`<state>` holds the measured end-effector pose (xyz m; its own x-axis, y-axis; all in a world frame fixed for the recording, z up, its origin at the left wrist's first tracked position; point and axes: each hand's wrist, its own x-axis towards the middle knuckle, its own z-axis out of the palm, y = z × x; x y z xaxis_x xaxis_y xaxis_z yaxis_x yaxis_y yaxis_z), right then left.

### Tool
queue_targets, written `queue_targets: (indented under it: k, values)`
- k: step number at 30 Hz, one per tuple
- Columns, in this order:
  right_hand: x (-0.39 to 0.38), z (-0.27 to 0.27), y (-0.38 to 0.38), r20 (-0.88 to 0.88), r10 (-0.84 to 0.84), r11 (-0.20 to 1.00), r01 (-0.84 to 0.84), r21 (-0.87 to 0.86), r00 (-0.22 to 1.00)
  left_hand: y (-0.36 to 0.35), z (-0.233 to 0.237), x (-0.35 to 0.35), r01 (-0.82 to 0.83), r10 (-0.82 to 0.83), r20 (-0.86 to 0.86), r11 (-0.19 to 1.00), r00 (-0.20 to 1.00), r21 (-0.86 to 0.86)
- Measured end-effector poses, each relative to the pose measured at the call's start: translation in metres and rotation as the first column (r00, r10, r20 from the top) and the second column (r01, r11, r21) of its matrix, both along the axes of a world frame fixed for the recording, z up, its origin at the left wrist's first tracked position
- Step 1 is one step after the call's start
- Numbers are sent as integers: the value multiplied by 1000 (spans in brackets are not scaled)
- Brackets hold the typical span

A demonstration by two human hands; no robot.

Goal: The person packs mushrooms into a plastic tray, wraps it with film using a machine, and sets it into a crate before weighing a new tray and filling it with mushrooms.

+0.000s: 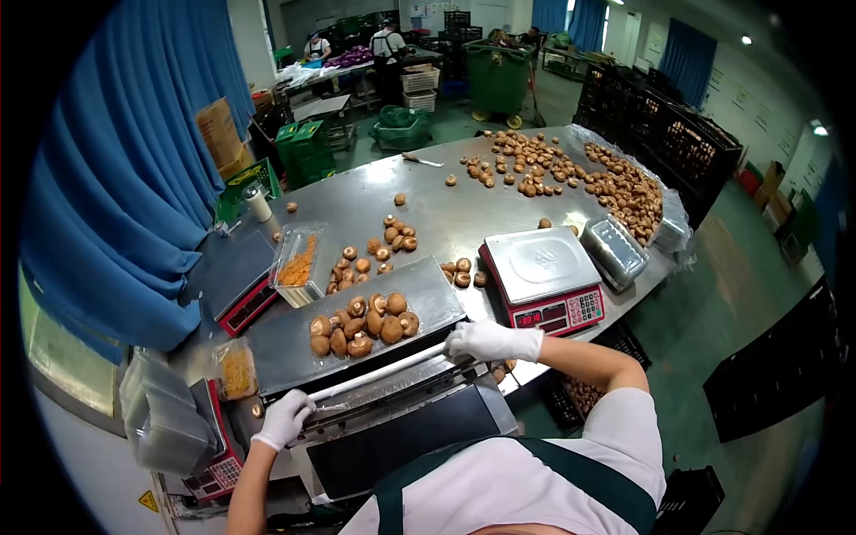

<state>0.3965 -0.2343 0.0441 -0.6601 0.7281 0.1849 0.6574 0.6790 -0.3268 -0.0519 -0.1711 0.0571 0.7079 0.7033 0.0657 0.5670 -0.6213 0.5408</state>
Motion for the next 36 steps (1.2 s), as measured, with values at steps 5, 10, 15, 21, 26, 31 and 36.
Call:
queue_targets:
  k: [5,10,15,21,26,31,36]
  values:
    - [5,55,-73,-210,-339,851,205,-483,917,-40,32,-27,-27,244,169,640,955,-768]
    - [12,124,-65,-733,-330,889,-66,-454,595,-33,129,-16,-5,187,726,969,662,-245]
    - [-27,127,64,-883,-282,940,292,-176,375,81,121,36,-160,198,818,978,540,-131]
    - [-31,8,159,-194,-317,922,350,167,928,182,-30,54,-155,118,121,916,986,370]
    - [-13,-41,152,-308,-208,968,241,75,928,174,-59,43,-82,53,129,969,990,235]
    - [-24,-32,122,-549,-510,847,278,-453,662,151,-42,28,-103,199,163,881,966,-462]
    - [-34,-28,107,-426,-815,523,183,-832,394,108,-35,39,-40,701,177,281,690,-959]
